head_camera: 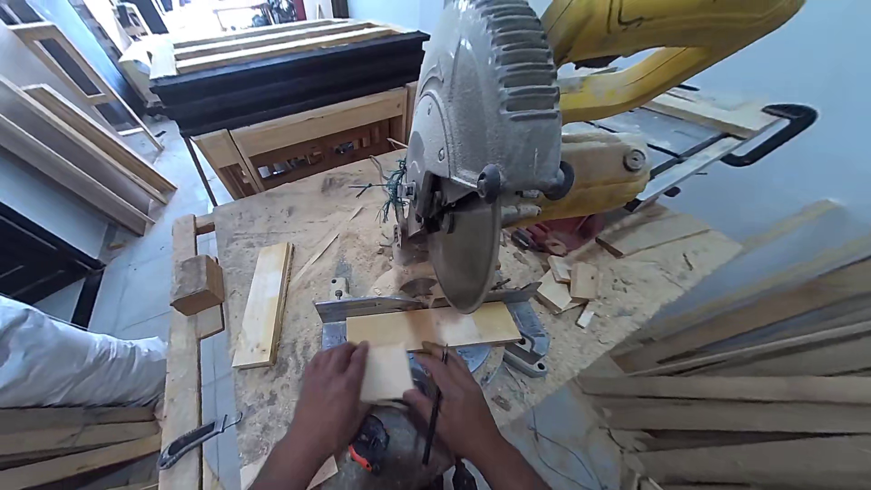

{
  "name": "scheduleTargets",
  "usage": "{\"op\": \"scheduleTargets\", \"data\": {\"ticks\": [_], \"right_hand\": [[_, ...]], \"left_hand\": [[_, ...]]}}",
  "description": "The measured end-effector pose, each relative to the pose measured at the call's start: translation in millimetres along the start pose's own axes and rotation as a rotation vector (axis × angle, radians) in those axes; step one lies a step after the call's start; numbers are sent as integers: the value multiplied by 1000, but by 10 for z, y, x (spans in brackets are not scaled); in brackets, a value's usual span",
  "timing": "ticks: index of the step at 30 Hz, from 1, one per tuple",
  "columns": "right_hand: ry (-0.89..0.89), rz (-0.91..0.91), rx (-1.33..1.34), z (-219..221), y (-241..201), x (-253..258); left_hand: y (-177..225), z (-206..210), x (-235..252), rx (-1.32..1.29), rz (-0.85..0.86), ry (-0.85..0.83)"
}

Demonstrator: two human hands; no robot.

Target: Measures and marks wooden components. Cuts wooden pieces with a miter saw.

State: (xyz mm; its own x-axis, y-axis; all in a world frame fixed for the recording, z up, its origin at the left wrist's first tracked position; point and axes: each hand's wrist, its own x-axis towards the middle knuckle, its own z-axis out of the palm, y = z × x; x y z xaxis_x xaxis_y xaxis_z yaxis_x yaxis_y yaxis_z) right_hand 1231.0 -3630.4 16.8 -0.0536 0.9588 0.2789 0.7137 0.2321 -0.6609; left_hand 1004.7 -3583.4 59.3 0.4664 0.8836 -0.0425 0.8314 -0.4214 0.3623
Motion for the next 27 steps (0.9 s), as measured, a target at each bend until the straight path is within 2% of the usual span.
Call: {"op": "scheduleTargets", "data": {"ticks": [2,4,6,9,14,19,27], "right_hand": [[-65,71,-105,12,86,222],[-146,144,-194,26,190,409],[-172,187,-235,58,255,521],[-78,217,-221,189,355,522],[-24,252,-185,246,382,496],[23,241,-146,225,357,502],[3,280,-160,236,363,491]], "left_hand": [[6,163,349,35,-21,-9],[-47,299,472,-1,-136,90],[-99,308,409,-147,-300,187],[-240,325,292,-449,-507,214],[-259,376,417,-667,-563,212],[-180,378,564,-766,-674,252],[-172,457,627,-815,-673,257]]}}
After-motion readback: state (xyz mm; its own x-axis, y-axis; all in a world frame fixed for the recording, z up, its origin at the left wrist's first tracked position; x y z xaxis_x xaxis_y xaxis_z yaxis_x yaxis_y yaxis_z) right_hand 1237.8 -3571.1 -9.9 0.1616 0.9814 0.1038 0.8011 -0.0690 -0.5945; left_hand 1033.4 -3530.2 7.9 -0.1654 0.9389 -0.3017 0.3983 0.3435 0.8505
